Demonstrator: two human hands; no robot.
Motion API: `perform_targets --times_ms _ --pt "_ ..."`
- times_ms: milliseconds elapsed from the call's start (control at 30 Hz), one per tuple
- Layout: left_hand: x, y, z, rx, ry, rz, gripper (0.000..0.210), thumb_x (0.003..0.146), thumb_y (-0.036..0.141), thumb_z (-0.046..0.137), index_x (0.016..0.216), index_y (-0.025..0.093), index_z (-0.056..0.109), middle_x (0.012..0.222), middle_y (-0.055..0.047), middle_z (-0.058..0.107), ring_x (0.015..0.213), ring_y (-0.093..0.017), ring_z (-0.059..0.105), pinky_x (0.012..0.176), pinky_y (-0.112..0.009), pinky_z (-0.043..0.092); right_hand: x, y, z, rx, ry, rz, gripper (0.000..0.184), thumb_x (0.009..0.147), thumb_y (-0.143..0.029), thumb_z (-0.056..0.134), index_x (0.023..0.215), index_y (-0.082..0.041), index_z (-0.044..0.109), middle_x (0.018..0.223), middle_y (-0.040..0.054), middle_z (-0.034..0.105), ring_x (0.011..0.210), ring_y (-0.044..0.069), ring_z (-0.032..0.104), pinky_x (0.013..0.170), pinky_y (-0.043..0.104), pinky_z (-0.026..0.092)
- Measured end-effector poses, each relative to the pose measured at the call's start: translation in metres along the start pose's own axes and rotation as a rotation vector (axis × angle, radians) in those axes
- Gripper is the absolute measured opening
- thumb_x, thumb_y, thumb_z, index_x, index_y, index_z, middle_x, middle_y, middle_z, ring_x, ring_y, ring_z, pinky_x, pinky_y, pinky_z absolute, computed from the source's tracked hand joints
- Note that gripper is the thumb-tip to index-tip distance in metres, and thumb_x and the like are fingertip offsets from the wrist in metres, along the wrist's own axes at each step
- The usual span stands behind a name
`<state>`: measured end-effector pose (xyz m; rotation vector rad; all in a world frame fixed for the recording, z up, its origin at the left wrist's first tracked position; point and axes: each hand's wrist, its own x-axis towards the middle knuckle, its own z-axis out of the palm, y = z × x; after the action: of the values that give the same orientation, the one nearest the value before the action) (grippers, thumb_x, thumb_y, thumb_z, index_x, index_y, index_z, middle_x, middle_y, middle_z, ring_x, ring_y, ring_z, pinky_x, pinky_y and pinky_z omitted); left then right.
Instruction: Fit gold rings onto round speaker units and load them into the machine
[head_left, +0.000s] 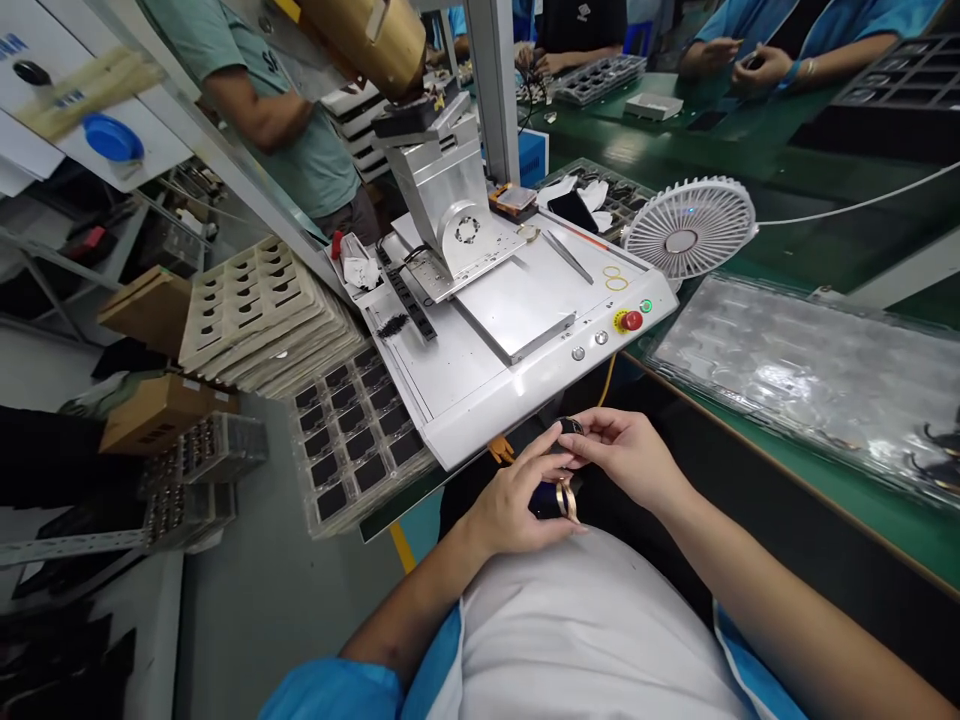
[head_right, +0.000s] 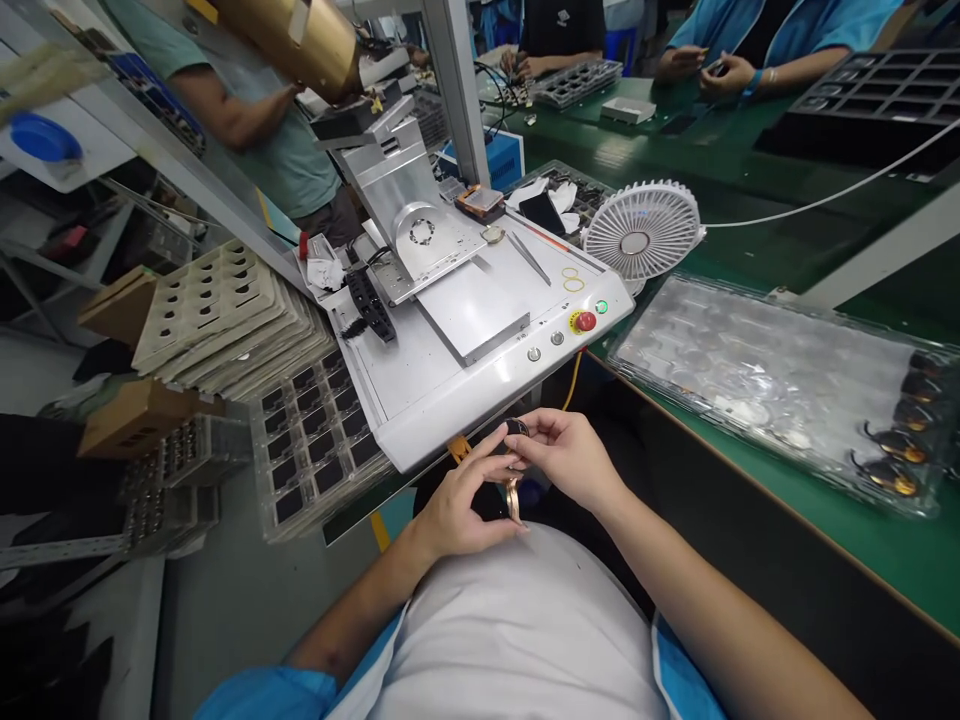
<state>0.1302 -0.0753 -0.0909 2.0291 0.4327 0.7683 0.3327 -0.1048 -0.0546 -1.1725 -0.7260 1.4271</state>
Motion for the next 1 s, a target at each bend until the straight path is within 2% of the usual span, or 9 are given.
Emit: perform_targets --times_ms 133,333,367,433,533,633,767,867,1000 --pt "0.000 0.000 0.000 0.034 -0.023 -0.009 0.092 0.073 0.033 0.093 0.152 0.026 0.045 0.166 -0.025 0.038 0.109 -0.033 0.078 0.096 -0.047 0.067 0.001 0.003 -0.002 0.062 -0.050 0.014 0.040 0.065 -0.045 0.099 0.084 -0.016 0.079 0.074 0.0044 0.075 0.064 0.016 0.073 0.063 0.024 0.064" --pt "-0.001 -0.002 0.004 -0.373 0.072 0.045 0.101 0.063 0.025 0.100 0.149 0.032 0.047 0.169 -0.024 0.032 0.106 -0.031 0.079 0.089 -0.043 0.068 -0.002 0.003 0.000 0.135 -0.008 0.095 0.048 0.062 -0.052 0.100 0.077 -0.016 0.073 0.063 0.0046 0.072 0.056 0.014 0.069 0.055 0.021 0.059" --pt "-0.002 -0.002 0.003 -0.440 0.108 0.040 0.098 0.063 0.024 0.100 0.147 0.033 0.049 0.168 -0.023 0.035 0.107 -0.031 0.079 0.087 -0.041 0.068 -0.002 0.003 0.000 0.142 0.000 0.110 0.049 0.060 -0.052 0.101 0.076 -0.016 0.071 0.062 0.0040 0.071 0.055 0.014 0.068 0.055 0.021 0.058" --pt "-0.002 -0.002 0.001 -0.557 0.202 -0.008 0.085 0.068 0.023 0.097 0.142 0.031 0.056 0.158 -0.020 0.051 0.111 -0.031 0.078 0.086 -0.039 0.067 -0.004 0.001 0.000 0.151 0.017 0.120 0.051 0.056 -0.051 0.102 0.073 -0.016 0.069 0.063 0.0024 0.070 0.056 0.012 0.066 0.054 0.020 0.057" --pt "0.000 -0.003 -0.002 -0.692 0.366 -0.116 0.057 0.077 0.029 0.092 0.128 0.026 0.066 0.127 -0.012 0.075 0.114 -0.029 0.076 0.094 -0.039 0.064 -0.006 0.000 0.002 0.149 0.024 0.126 0.048 0.055 -0.047 0.103 0.071 -0.015 0.070 0.071 0.0010 0.069 0.061 0.010 0.062 0.058 0.019 0.055" --pt "0.002 -0.007 -0.001 -0.768 0.468 -0.162 0.051 0.074 0.036 0.094 0.118 0.023 0.071 0.120 -0.011 0.079 0.110 -0.026 0.077 0.098 -0.038 0.062 -0.010 0.000 0.011 0.162 -0.029 0.211 0.048 0.056 -0.045 0.102 0.070 -0.015 0.068 0.074 0.0017 0.069 0.065 0.011 0.062 0.063 0.022 0.056" --pt "0.003 -0.010 0.004 -0.807 0.413 -0.154 0.054 0.072 0.027 0.096 0.121 0.027 0.074 0.125 -0.009 0.079 0.108 -0.022 0.078 0.089 -0.032 0.065 -0.017 0.001 0.029 0.208 -0.081 0.250 0.049 0.053 -0.036 0.101 0.067 -0.017 0.058 0.066 -0.0005 0.065 0.060 0.012 0.061 0.061 0.024 0.052" --pt "0.000 -0.012 0.005 -0.766 0.383 -0.134 0.060 0.068 0.024 0.097 0.122 0.029 0.075 0.125 -0.008 0.079 0.107 -0.023 0.079 0.087 -0.032 0.066 -0.022 0.000 0.040 0.165 -0.038 0.159 0.046 0.057 -0.028 0.096 0.070 -0.019 0.052 0.063 -0.0038 0.061 0.057 0.009 0.054 0.055 0.021 0.043" --pt "-0.005 -0.016 0.004 -0.672 0.421 -0.168 0.064 0.060 0.028 0.101 0.119 0.028 0.077 0.121 -0.010 0.080 0.106 -0.026 0.079 0.091 -0.036 0.067 -0.024 -0.004 0.049 0.068 0.018 0.072 0.042 0.059 -0.023 0.087 0.071 -0.021 0.047 0.060 -0.0071 0.054 0.054 0.008 0.046 0.051 0.020 0.036"
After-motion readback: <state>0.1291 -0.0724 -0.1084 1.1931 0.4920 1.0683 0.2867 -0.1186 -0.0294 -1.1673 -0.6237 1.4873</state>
